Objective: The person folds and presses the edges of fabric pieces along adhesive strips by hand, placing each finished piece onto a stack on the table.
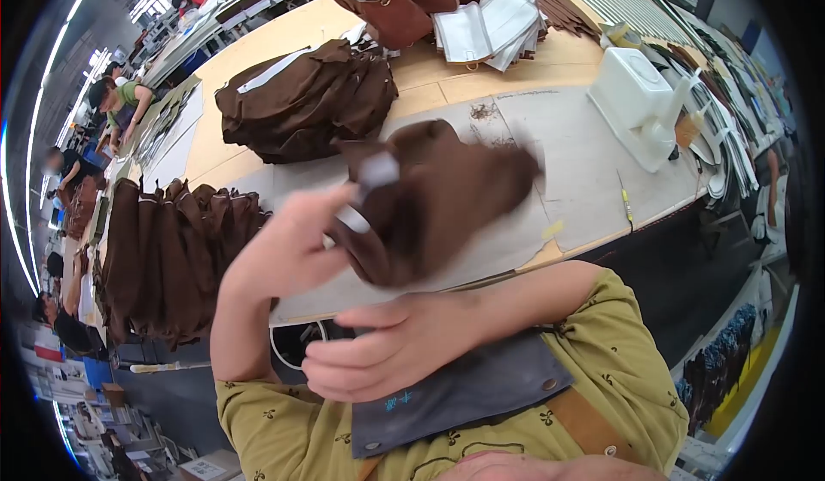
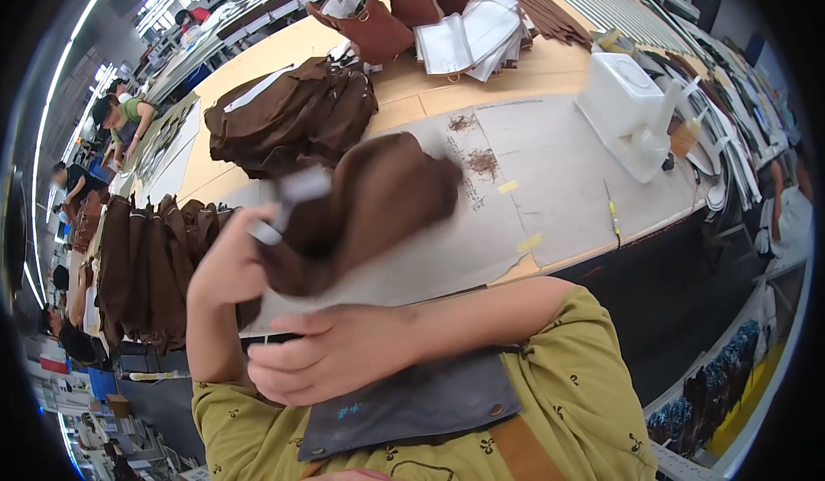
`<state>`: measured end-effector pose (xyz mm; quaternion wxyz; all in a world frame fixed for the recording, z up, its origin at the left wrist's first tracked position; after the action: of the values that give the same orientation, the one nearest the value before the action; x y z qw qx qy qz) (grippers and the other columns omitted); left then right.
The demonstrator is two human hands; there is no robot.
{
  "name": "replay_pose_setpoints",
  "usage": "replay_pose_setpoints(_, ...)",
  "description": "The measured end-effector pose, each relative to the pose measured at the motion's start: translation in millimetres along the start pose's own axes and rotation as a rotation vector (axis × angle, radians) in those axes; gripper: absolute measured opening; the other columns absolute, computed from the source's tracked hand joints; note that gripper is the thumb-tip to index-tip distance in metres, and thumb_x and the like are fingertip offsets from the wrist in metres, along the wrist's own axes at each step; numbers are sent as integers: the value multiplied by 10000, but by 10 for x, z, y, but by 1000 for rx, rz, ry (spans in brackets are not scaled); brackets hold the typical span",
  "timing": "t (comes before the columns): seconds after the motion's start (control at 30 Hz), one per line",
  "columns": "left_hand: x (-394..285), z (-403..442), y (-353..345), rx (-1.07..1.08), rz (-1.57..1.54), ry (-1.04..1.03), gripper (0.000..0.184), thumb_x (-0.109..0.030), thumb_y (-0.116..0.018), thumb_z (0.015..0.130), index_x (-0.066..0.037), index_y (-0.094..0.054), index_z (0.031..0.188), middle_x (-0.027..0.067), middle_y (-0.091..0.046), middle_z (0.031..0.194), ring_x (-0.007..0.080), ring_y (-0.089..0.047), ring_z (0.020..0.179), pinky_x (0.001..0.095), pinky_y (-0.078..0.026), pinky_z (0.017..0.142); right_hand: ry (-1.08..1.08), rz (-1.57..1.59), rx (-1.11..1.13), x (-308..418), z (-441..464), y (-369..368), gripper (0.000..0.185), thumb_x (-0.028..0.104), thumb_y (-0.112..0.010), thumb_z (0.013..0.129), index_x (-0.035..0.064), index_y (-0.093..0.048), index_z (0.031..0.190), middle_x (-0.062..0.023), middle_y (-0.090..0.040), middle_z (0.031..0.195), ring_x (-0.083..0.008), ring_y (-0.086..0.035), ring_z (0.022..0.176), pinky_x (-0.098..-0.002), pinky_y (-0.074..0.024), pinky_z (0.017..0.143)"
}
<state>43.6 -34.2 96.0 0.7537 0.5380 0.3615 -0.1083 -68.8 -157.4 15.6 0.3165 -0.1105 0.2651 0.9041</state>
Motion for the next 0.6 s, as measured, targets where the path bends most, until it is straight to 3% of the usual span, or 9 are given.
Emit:
replay_pose_setpoints(0.03, 92, -24, -80, 96, 116, 39, 389, -6, -647, 704, 6, -598, 1090, 161, -640, 870, 322, -626, 778, 358, -502, 699, -60, 18, 15, -92, -12, 110, 321, 254, -566, 841, 176, -576, 1152, -5, -553, 1204, -188, -486, 1223, -439, -390, 1048)
replay_pose_setpoints(0.07, 199, -66, -173, 189, 231, 80, 407, -37, -669, 687, 5, -599, 1086, 183, -637, 878, 376, -624, 821, 381, -508, 712, -199, 43, 60, -158, -9, 188, 334, 257, -610, 887, 190, -592, 1213, 23, -572, 1279, -181, -540, 1186, -396, -388, 1014)
replay_pose_setpoints(0.13, 172, -141, -307, 84, -50, 17, 366, -74, -670, 699, -1, -596, 1050, 168, -643, 867, 391, -623, 839, 429, -503, 696, -477, 114, 105, -334, -89, 251, 420, 267, -695, 839, 170, -577, 1231, -6, -583, 1264, -217, -542, 1188, -411, -388, 1008)
replay_pose_setpoints(0.2, 223, -213, -323, 92, 174, -77, 314, -57, -652, 699, -26, -604, 1008, 154, -633, 843, 379, -622, 807, 441, -498, 693, -730, 362, 187, -563, -159, 257, 520, 285, -779, 779, 137, -572, 1233, -27, -603, 1209, -267, -548, 1181, -435, -376, 1018)
replay_pose_setpoints(0.27, 174, -259, -307, -3, 258, -61, 279, -46, -642, 698, -48, -600, 973, 137, -629, 826, 358, -625, 779, 435, -491, 672, -758, 536, 323, -740, -290, 229, 599, 304, -830, 751, 85, -555, 1235, -60, -614, 1170, -274, -587, 1117, -411, -420, 974)
replay_pose_setpoints(0.37, 141, -297, -265, -50, 307, -92, 298, -8, -625, 677, -51, -589, 970, 101, -616, 800, 322, -611, 720, 401, -479, 637, -1015, 1226, 321, -848, -508, 33, 618, 317, -849, 774, 21, -548, 1224, -76, -612, 1136, -152, -613, 992, -288, -486, 810)
replay_pose_setpoints(0.47, 178, -354, -239, -163, 269, -133, 326, 40, -598, 666, -45, -578, 980, 88, -605, 803, 302, -608, 707, 374, -483, 636, -1059, 1482, 374, -891, -537, 79, 569, 333, -835, 788, 11, -555, 1165, -72, -625, 1045, -127, -592, 966, -280, -471, 842)
replay_pose_setpoints(0.53, 200, -369, -235, -158, 147, -112, 344, 80, -568, 677, -34, -569, 1002, 101, -615, 836, 298, -634, 739, 361, -508, 670, -1001, 1590, 345, -894, -613, 0, 533, 287, -831, 807, 17, -533, 1157, -56, -590, 1104, -99, -533, 1043, -284, -445, 896)
replay_pose_setpoints(0.6, 233, -394, -247, -168, 118, -89, 352, 98, -551, 682, -27, -563, 1011, 108, -619, 856, 290, -644, 756, 354, -516, 689, -812, 1778, 60, -922, -661, -67, 506, 233, -825, 813, 37, -501, 1149, -56, -567, 1117, -107, -500, 1065, -300, -417, 939)
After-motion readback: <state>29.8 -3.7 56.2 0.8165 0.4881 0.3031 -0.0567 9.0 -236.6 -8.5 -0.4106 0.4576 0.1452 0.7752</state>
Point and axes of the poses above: each hand's wrist, its own z-axis towards the middle knuckle, its own y-axis out of the back of the hand, x = y × z, the point moved 1 cm from there along z, towards the middle knuckle
